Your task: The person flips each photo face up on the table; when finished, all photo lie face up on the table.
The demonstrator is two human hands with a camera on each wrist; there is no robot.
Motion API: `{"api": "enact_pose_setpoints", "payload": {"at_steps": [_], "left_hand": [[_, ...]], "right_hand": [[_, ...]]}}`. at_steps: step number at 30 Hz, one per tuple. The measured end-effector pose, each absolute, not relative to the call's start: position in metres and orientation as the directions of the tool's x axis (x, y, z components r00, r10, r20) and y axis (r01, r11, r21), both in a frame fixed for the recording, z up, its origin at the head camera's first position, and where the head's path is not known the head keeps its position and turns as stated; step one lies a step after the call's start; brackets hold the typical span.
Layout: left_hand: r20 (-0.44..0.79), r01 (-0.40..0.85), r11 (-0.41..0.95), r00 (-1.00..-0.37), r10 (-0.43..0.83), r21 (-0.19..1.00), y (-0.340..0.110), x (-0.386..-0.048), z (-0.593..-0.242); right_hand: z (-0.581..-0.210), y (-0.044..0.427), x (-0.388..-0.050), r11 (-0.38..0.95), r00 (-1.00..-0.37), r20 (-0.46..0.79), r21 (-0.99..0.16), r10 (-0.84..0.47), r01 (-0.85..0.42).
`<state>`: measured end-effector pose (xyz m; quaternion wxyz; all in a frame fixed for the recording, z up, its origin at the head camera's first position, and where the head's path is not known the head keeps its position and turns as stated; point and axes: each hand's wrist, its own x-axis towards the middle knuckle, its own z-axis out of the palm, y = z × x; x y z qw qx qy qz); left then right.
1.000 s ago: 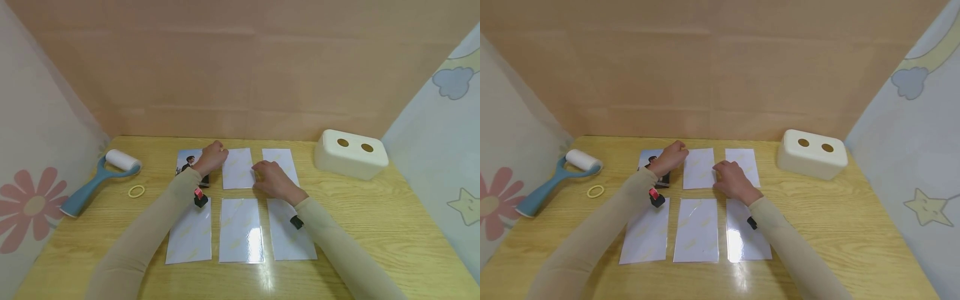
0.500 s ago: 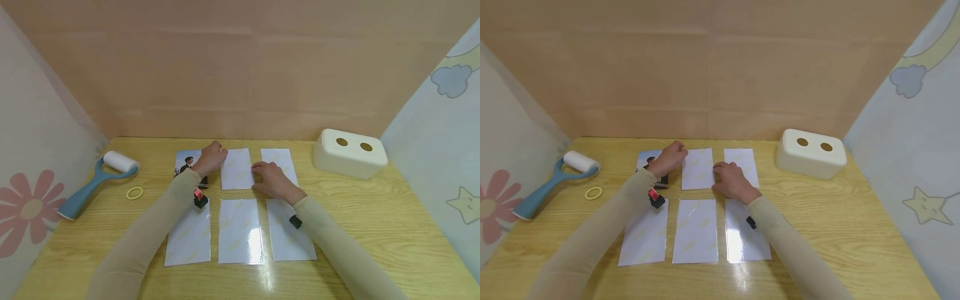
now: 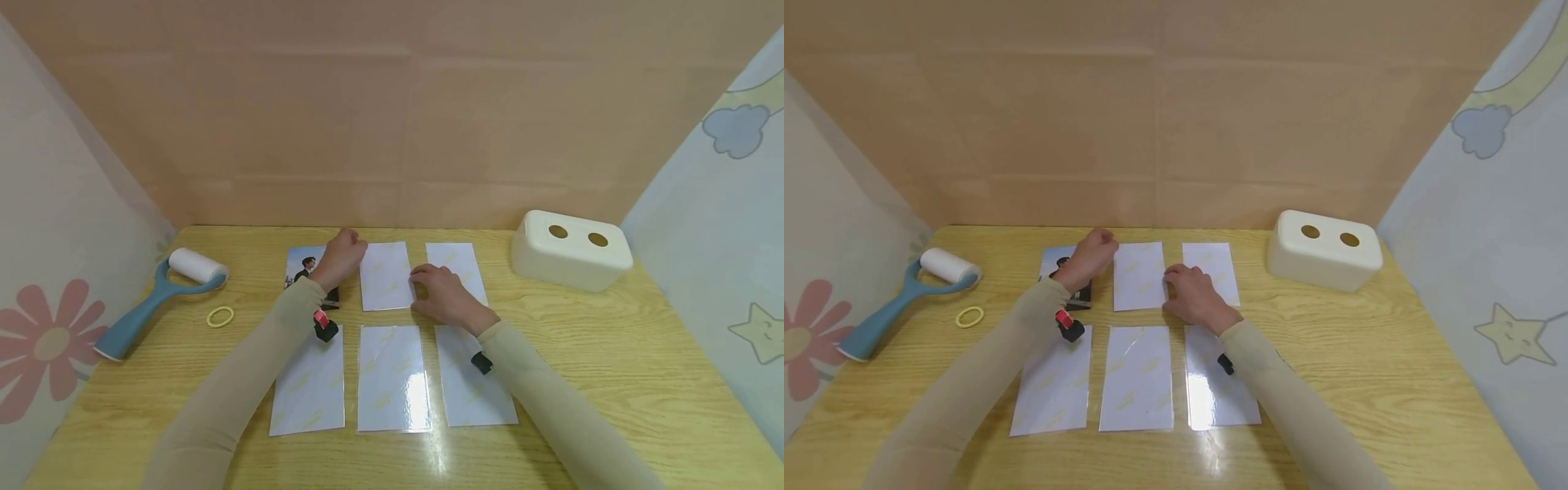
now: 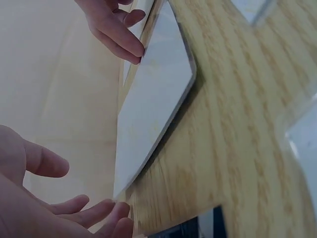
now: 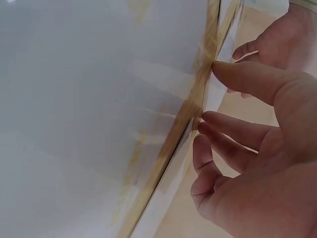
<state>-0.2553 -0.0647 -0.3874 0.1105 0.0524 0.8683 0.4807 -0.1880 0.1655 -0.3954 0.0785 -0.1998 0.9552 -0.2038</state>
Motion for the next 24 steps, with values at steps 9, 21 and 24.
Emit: {"api": "enact_pose_setpoints", "payload": {"at_steps": [9, 21, 24], "left_hand": [[-0.074, -0.006, 0.436, -0.988, 0.139, 0.900, -0.067, -0.253, -0.384], [-0.082, -0.064, 0.281, -0.995, 0.051, 0.957, -0.064, -0.250, -0.382], [-0.104, -0.094, 0.169, -0.993, 0.052, 0.981, -0.060, -0.248, -0.381]], "right_hand": [[-0.390, 0.164, -0.185, 0.815, -0.903, -0.091, -0.475, -0.420, -0.332], [-0.386, 0.150, -0.188, 0.720, -0.950, -0.109, -0.680, -0.292, -0.143], [-0.385, 0.149, -0.188, 0.707, -0.959, -0.124, -0.701, -0.254, -0.097]]}}
